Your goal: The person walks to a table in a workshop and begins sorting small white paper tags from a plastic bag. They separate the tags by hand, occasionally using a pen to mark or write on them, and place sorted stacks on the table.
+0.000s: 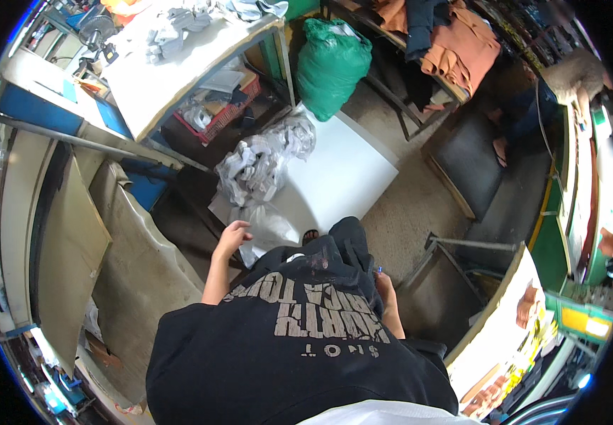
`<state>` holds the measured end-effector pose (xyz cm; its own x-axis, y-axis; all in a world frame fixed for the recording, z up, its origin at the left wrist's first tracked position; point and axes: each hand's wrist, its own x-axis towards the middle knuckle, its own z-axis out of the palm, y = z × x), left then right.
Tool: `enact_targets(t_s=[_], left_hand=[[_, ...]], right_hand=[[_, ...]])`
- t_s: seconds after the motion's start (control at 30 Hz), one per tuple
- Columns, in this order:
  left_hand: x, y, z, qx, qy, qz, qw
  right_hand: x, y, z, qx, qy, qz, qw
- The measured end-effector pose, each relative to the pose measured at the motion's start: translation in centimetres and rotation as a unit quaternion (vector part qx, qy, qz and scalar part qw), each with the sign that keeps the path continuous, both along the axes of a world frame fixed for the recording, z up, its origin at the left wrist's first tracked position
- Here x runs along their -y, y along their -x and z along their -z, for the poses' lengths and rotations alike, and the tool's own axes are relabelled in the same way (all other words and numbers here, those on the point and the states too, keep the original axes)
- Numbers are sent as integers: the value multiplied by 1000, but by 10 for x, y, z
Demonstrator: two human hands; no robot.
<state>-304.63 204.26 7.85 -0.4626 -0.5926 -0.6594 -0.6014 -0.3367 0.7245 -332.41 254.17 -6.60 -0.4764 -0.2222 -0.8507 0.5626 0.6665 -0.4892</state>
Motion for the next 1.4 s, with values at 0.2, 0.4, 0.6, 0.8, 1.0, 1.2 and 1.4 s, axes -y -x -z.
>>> enact_targets(t_s=[0.2,0.4,0.6,0.8,1.0,1.2,1.4], left_hand=[[39,119,17,68,-76,92,991],[45,119,78,196,-153,-142,958],[24,128,44,112,-240,-254,930],[81,167,25,53,-203,-399,893],[261,169,18,-230,-102,-615,747],[453,181,-36,-286,-94,-785,542],[509,235,-57,-28,-35,-887,461]], right_hand=[[54,142,-6,58,8,-42,997],[154,326,-7,54,18,-72,996],[268,461,-24,-42,-41,-169,984],[367,500,-20,-72,19,-200,977],[466,427,-41,29,-36,-262,964],[531,425,-6,23,51,-334,941],[656,403,-93,-60,87,-351,930]])
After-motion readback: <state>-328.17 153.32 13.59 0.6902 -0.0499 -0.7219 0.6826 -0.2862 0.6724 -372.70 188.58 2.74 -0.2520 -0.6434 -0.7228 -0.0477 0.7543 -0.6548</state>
